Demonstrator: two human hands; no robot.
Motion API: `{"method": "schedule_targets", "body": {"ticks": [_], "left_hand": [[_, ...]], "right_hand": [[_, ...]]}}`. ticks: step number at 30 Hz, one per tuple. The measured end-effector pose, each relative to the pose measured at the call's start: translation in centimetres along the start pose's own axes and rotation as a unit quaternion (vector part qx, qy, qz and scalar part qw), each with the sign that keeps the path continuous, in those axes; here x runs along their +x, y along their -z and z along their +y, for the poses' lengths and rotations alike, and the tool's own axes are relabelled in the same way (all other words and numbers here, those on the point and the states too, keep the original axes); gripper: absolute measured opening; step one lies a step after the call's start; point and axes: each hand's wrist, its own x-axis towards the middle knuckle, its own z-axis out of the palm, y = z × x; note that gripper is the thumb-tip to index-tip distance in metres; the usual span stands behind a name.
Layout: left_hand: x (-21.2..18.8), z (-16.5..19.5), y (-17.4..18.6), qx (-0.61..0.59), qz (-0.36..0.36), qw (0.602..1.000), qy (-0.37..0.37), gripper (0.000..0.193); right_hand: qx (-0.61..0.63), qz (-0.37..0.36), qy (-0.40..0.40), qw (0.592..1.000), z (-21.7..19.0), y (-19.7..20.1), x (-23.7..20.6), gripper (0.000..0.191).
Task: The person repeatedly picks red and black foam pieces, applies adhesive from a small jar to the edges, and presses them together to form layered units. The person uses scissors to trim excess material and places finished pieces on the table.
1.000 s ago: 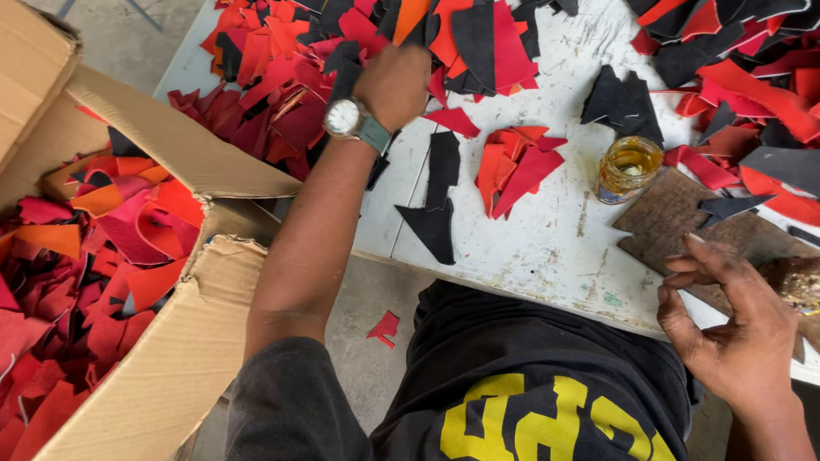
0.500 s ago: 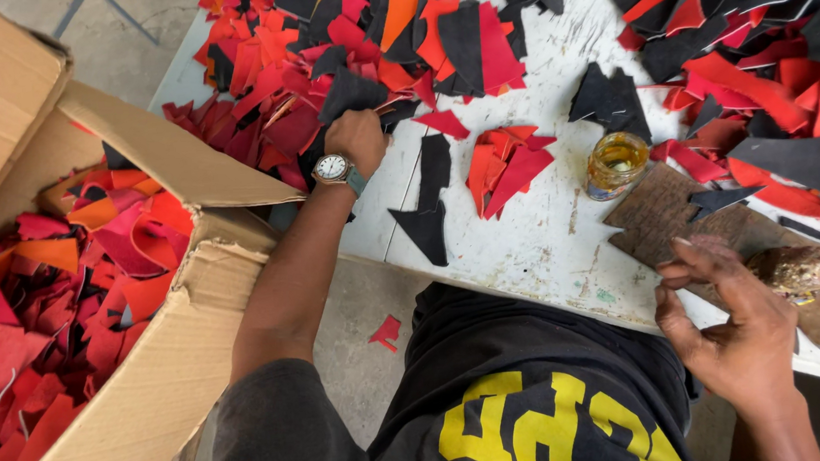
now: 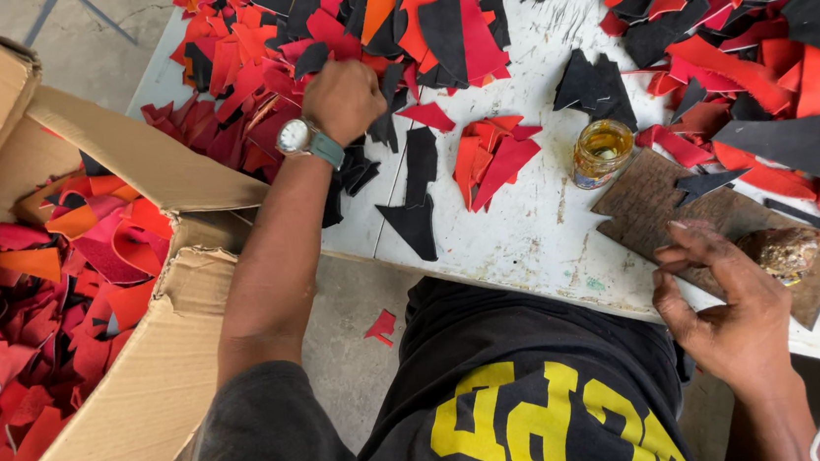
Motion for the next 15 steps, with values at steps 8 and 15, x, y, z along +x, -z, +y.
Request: {"method": "schedule_targets", "body": {"ticks": [8,15], "left_hand": [[-0.6,-1.9,3.2,-0.281,-0.017,0.956,0.085,0.013],[0.4,-2.8,2.7,-0.412,0.059,0.898,0.143,0.012]], "right_hand": [[-0.001,-0.006,-0.053,0.999,-0.3,-0.4,0.3,0.048],[0.013,0.01,-0.051,0.999,0.7,-0.8,0.4,0.048]]}}
